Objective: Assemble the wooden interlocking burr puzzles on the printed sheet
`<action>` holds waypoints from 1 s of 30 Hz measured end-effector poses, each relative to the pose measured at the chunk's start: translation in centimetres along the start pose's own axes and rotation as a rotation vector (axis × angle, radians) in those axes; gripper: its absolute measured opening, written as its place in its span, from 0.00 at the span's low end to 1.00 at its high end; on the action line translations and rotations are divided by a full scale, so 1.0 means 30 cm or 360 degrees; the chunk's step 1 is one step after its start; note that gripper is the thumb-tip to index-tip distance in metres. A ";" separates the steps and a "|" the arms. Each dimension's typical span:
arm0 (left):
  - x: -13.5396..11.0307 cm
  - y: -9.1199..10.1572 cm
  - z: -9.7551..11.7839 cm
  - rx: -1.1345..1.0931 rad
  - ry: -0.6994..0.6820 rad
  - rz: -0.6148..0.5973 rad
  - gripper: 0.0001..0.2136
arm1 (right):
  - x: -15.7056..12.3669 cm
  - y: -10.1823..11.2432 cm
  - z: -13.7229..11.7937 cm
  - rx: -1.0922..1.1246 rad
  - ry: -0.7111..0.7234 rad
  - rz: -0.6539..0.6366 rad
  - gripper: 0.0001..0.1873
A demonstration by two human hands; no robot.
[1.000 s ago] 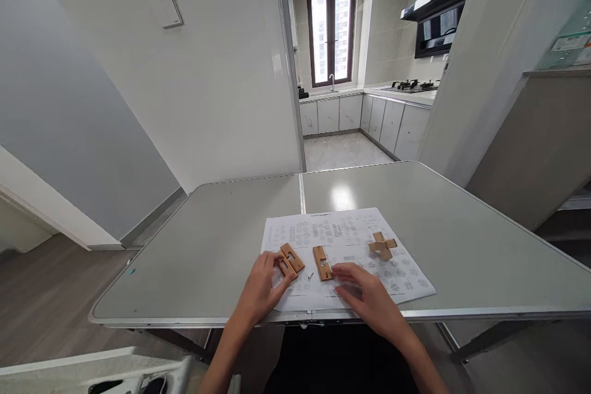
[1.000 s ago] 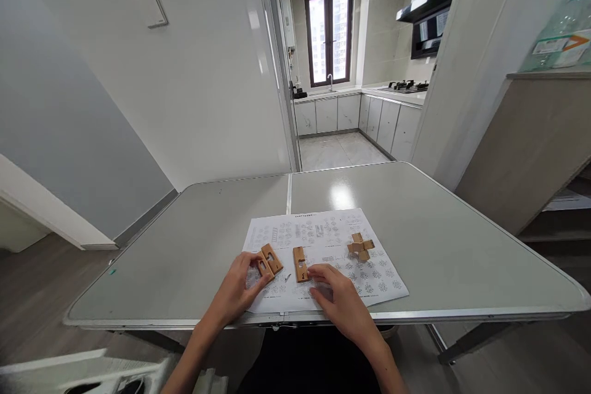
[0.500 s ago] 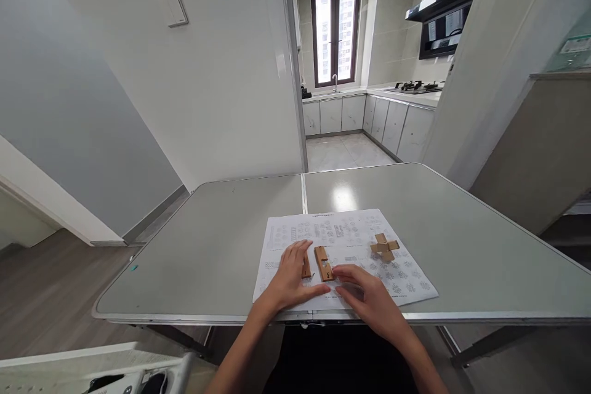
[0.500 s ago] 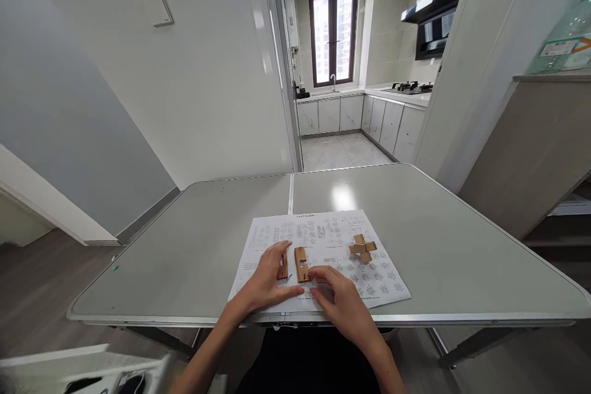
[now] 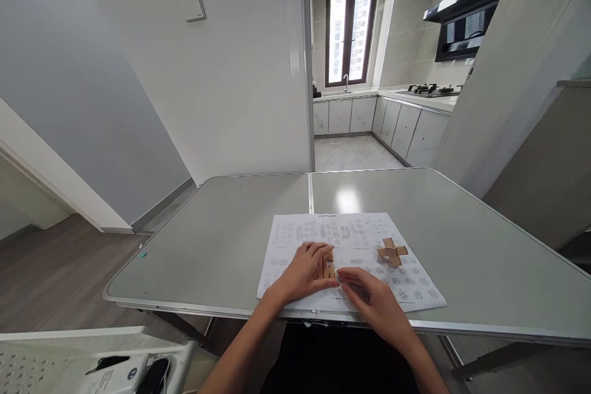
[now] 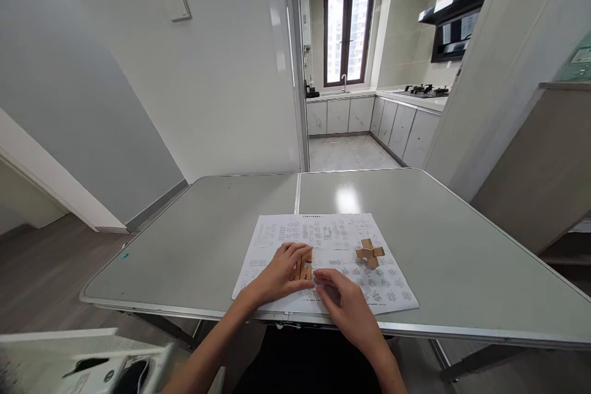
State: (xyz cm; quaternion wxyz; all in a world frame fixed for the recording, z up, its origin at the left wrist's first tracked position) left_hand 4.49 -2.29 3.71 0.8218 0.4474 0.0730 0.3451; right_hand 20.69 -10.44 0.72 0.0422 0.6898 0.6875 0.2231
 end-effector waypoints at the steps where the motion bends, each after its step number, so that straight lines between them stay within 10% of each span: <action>1: -0.001 0.002 -0.014 0.0016 0.0022 0.0024 0.35 | -0.001 0.000 0.002 -0.0002 -0.0003 0.0006 0.15; 20: -0.098 0.194 -0.317 0.0411 0.0500 0.0444 0.27 | -0.008 -0.003 0.014 -0.0048 -0.0069 0.0013 0.18; 30: -0.170 0.180 -0.167 0.0494 0.0282 0.0510 0.27 | -0.008 0.007 0.009 -0.0006 -0.0059 0.0044 0.16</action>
Point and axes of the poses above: each hand's wrist, its own x-axis towards the middle knuckle, its own y-axis out of the back of the hand, z = x × y, the point moved 6 cm from there along x, towards the middle knuckle, and after that the axes turned 4 degrees about -x, right-handed, at the moved point
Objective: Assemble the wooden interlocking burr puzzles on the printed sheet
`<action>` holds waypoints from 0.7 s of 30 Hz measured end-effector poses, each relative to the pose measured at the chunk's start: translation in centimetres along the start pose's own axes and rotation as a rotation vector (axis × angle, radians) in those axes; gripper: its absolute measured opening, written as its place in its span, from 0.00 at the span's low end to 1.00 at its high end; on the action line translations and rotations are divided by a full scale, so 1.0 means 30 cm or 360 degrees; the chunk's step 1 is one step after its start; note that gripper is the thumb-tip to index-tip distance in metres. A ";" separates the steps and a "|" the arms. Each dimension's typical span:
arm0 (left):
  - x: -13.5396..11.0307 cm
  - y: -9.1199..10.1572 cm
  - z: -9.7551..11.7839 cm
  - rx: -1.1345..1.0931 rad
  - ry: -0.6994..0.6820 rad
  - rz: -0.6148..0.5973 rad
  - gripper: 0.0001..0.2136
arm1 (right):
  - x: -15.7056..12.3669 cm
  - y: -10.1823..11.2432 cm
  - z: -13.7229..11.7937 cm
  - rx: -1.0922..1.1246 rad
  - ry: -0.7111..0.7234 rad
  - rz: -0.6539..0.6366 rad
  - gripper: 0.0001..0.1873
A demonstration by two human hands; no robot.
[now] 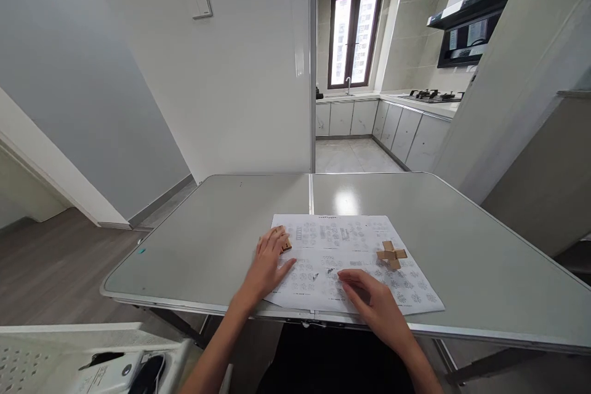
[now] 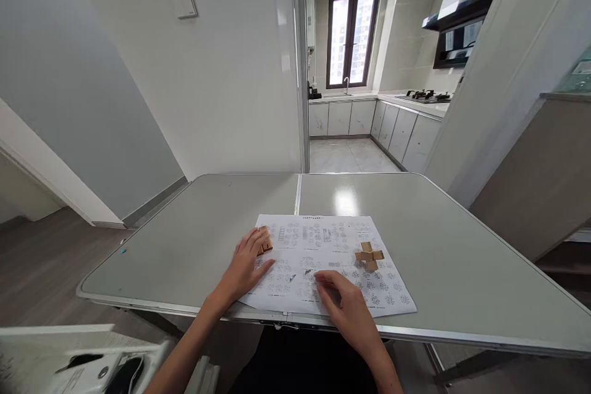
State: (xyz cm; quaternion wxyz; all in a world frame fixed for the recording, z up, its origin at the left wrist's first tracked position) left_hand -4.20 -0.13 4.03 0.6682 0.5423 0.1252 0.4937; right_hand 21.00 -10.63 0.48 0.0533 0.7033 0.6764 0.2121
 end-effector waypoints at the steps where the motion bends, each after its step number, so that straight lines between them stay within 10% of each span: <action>1: -0.018 0.003 0.025 -0.0044 -0.0025 -0.0028 0.25 | 0.000 0.000 0.000 0.0000 0.0002 0.0003 0.16; 8: -0.097 -0.006 0.142 -0.0427 -0.0043 -0.0297 0.18 | 0.000 -0.001 0.001 -0.0028 -0.0023 -0.0002 0.18; 21: -0.112 -0.042 0.102 -0.0501 0.0072 -0.0316 0.21 | -0.002 0.005 0.012 -0.0026 -0.0111 0.0005 0.20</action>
Point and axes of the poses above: each hand's wrist, its own x-axis towards the middle knuckle, its own y-axis out of the back of the hand, z = x × y, the point moved 6 cm from there along x, towards the middle knuckle, and after that the axes turned 4 degrees about -x, right-handed, at the moved point
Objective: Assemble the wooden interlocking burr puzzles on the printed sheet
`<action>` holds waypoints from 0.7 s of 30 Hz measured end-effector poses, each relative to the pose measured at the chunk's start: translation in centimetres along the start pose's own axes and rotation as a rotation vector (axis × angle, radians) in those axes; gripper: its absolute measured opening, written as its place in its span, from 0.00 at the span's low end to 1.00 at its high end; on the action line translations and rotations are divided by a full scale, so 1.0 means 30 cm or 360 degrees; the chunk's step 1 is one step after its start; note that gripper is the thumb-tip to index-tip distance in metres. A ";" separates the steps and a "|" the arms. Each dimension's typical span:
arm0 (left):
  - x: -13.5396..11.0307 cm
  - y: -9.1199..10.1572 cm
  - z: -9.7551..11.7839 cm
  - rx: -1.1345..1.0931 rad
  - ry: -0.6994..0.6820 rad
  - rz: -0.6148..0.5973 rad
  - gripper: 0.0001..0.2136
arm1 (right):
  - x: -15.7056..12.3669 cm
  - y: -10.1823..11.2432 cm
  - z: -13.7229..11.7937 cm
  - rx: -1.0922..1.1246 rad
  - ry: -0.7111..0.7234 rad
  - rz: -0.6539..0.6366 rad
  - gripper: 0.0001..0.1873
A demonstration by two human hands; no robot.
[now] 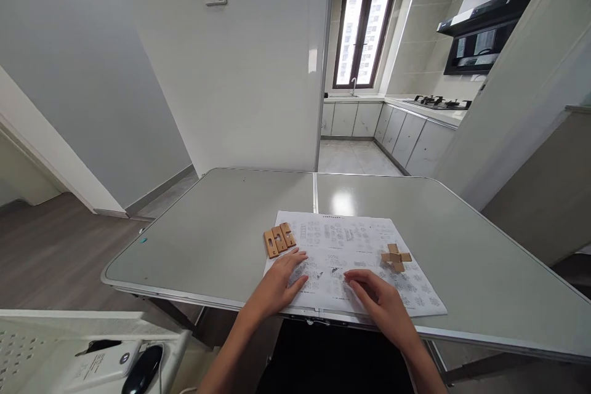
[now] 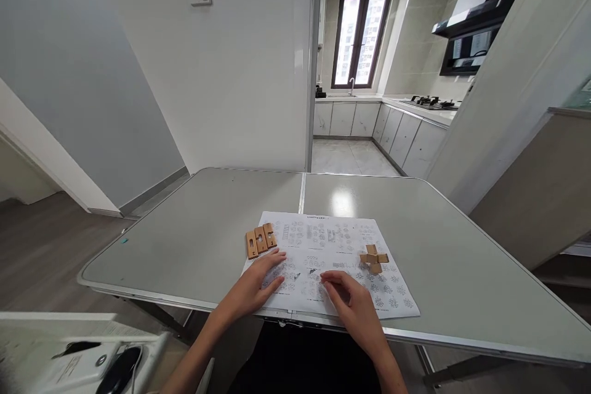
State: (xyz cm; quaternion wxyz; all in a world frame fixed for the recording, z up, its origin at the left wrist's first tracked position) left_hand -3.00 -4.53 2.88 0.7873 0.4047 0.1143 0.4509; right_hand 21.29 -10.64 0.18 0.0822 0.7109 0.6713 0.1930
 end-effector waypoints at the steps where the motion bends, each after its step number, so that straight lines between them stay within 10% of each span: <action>1: 0.002 -0.005 -0.002 0.0041 -0.0021 0.0001 0.20 | 0.001 -0.001 0.003 0.0015 -0.0005 -0.0001 0.20; 21: -0.006 -0.004 -0.018 0.0174 -0.0052 0.0139 0.18 | 0.026 0.041 0.085 0.0990 -0.0426 0.0275 0.23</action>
Point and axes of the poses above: each hand's wrist, its own x-axis towards the middle knuckle, its own y-axis out of the back of the hand, z = x × y, the point moved 6 cm from there along x, towards the middle knuckle, and after that the axes turned 4 degrees about -x, right-handed, at the moved point
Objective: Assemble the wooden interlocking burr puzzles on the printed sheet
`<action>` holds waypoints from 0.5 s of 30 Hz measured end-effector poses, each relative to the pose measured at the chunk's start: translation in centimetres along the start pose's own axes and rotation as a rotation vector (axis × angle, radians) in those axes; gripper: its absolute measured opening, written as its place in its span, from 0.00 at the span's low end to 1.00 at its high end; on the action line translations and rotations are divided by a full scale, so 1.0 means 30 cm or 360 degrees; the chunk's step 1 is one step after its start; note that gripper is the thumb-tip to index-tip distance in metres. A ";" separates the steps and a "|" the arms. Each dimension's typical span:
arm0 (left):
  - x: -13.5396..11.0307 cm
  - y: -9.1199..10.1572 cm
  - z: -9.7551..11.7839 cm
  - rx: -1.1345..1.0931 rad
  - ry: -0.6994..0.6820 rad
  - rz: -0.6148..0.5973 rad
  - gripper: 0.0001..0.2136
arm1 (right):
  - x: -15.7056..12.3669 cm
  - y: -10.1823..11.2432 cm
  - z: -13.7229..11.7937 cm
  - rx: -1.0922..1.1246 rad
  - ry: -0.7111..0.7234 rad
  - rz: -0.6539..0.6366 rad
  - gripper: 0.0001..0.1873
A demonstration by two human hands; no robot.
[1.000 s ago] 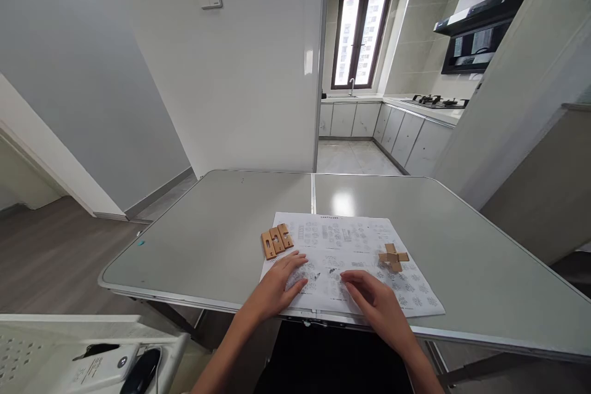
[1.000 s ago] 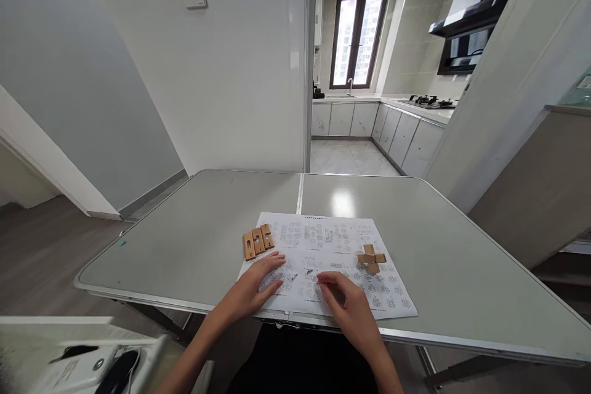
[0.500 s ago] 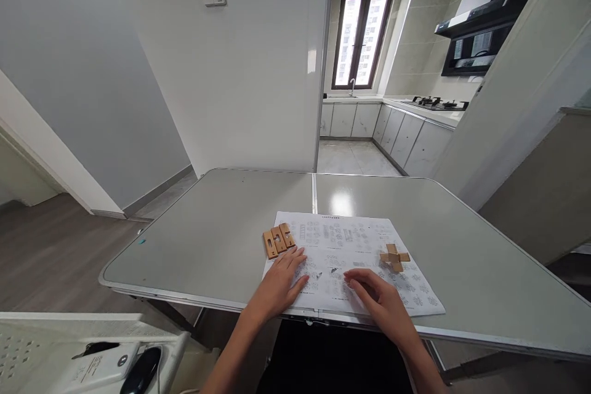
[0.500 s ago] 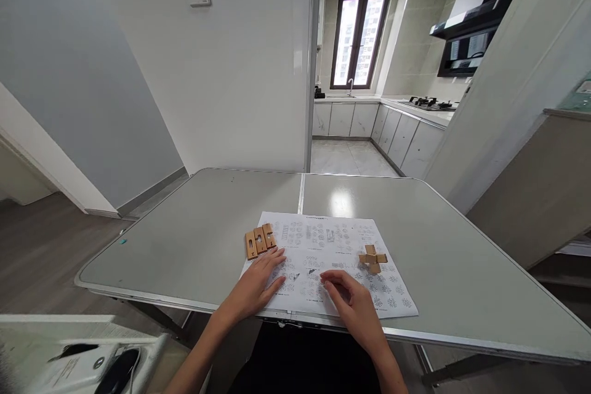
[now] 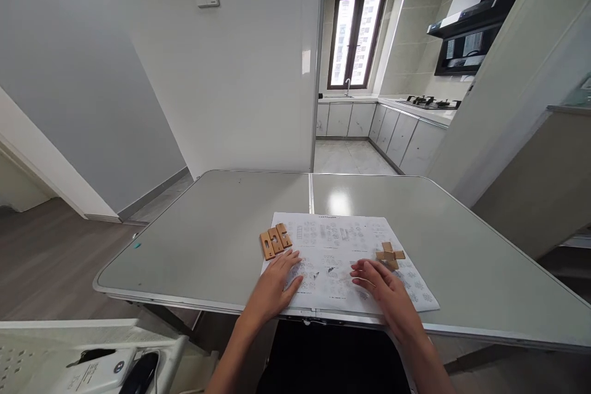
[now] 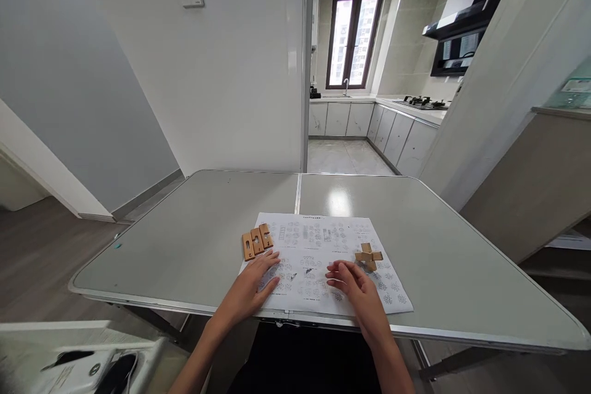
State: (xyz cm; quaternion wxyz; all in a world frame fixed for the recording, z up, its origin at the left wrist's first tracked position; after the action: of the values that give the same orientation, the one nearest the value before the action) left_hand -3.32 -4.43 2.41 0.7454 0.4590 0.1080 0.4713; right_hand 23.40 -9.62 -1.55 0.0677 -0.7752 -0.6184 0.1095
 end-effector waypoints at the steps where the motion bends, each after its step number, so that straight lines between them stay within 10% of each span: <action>1: 0.000 0.001 0.001 -0.0004 0.0006 -0.0001 0.18 | 0.007 0.012 0.009 0.0101 -0.0044 0.0022 0.23; 15: -0.001 0.009 0.005 -0.0019 0.0024 0.0010 0.16 | 0.096 0.093 0.084 0.1170 -0.0451 0.0130 0.12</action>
State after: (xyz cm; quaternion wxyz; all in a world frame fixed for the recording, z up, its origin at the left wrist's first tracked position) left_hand -3.39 -4.51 2.70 0.7457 0.4512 0.1094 0.4779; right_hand 25.99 -7.52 -4.90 0.2504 -0.7005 -0.5098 0.4321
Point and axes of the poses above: each hand's wrist, its own x-axis towards the middle knuckle, its own y-axis out of the back of the hand, z = x × y, the point moved 6 cm from there along x, towards the middle knuckle, and after that the axes turned 4 degrees about -x, right-handed, at the moved point
